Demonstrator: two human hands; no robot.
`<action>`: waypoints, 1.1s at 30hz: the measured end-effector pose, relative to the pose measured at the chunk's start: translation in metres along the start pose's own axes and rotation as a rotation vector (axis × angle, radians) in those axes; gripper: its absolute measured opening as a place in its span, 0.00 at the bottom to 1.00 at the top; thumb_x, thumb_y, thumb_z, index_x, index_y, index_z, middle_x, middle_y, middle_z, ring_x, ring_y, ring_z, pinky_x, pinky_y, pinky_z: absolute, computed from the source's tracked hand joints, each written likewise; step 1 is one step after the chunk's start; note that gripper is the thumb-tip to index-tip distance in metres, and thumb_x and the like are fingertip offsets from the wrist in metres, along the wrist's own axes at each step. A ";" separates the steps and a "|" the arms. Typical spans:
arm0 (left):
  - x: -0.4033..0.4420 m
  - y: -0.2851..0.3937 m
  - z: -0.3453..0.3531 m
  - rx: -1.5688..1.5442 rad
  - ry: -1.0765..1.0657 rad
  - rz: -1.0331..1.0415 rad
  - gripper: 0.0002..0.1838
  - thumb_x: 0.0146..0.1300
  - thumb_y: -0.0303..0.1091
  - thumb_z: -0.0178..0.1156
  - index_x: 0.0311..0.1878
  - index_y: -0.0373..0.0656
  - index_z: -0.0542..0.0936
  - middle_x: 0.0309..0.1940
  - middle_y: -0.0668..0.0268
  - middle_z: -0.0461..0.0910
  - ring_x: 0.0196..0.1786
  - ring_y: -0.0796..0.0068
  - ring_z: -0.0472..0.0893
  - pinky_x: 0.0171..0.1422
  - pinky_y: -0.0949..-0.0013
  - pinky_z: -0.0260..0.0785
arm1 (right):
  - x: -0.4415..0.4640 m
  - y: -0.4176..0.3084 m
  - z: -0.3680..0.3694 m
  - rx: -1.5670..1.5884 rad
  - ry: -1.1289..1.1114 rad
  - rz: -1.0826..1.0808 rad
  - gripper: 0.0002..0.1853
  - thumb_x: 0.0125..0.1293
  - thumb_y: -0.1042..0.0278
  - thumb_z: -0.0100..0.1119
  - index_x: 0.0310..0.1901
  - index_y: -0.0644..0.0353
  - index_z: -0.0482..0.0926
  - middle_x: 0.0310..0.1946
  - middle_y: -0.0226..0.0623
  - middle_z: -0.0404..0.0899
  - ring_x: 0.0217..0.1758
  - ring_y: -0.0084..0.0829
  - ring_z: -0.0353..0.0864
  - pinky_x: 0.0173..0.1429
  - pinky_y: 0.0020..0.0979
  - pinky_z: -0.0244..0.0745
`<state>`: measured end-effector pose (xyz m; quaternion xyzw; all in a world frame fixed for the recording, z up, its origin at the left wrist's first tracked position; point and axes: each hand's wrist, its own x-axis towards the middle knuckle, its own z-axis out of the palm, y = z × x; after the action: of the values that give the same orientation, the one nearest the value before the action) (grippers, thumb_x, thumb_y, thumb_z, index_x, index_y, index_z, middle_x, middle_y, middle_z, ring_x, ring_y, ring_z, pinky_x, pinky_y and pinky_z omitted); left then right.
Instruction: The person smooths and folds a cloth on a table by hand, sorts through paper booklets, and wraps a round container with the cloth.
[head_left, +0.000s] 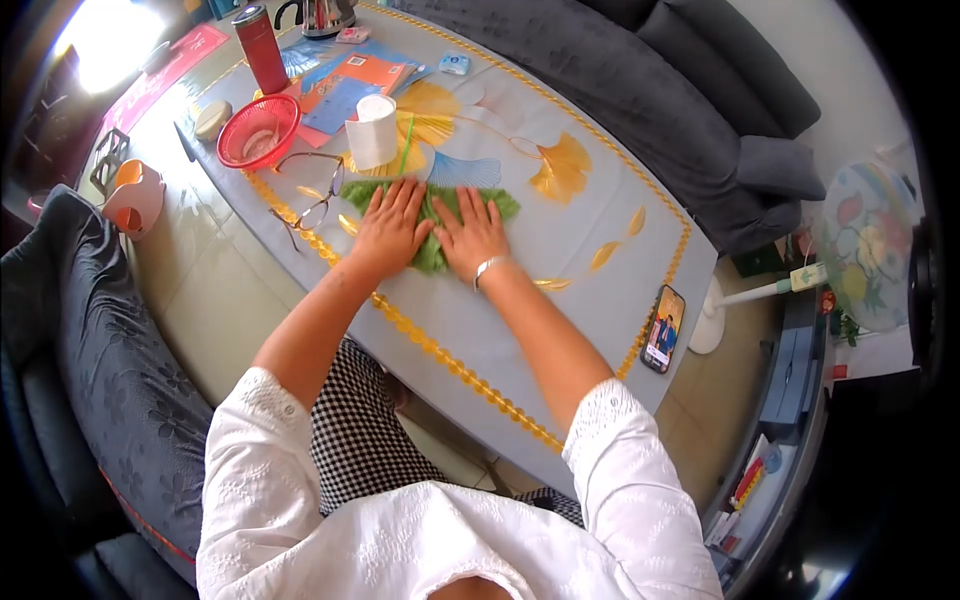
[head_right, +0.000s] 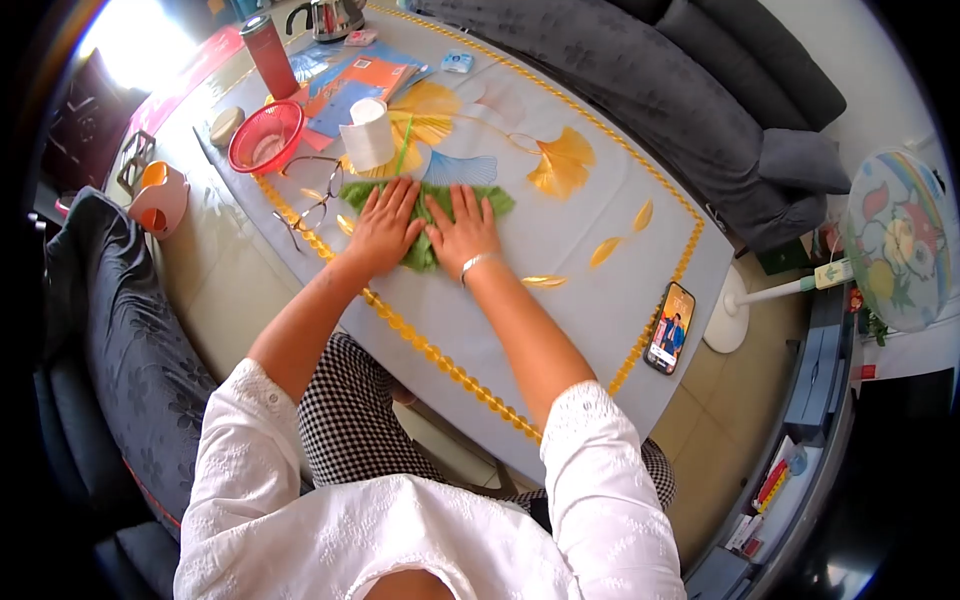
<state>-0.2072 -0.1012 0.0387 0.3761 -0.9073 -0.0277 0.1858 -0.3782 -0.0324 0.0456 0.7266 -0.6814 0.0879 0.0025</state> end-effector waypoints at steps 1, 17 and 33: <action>0.008 -0.001 0.005 0.000 -0.002 -0.003 0.33 0.73 0.51 0.48 0.74 0.38 0.63 0.75 0.54 0.61 0.79 0.56 0.57 0.81 0.49 0.45 | 0.009 0.004 -0.001 -0.012 -0.034 0.010 0.30 0.77 0.45 0.39 0.76 0.41 0.59 0.79 0.46 0.51 0.82 0.44 0.46 0.81 0.51 0.41; -0.150 0.159 -0.040 -0.113 -0.223 0.159 0.42 0.70 0.56 0.50 0.76 0.33 0.57 0.78 0.50 0.53 0.82 0.54 0.48 0.83 0.48 0.35 | -0.257 -0.015 -0.062 0.038 -0.062 -0.022 0.33 0.73 0.47 0.49 0.76 0.50 0.60 0.78 0.49 0.52 0.82 0.47 0.48 0.81 0.51 0.43; -0.182 0.093 -0.057 -0.038 -0.179 -0.052 0.35 0.71 0.47 0.52 0.76 0.42 0.58 0.78 0.57 0.55 0.80 0.58 0.53 0.82 0.48 0.41 | -0.210 -0.104 -0.033 0.004 -0.081 0.012 0.35 0.74 0.48 0.47 0.77 0.52 0.55 0.78 0.54 0.49 0.82 0.51 0.43 0.82 0.52 0.37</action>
<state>-0.1313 0.0965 0.0516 0.3918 -0.9096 -0.0832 0.1105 -0.2915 0.1866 0.0628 0.7254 -0.6852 0.0595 -0.0270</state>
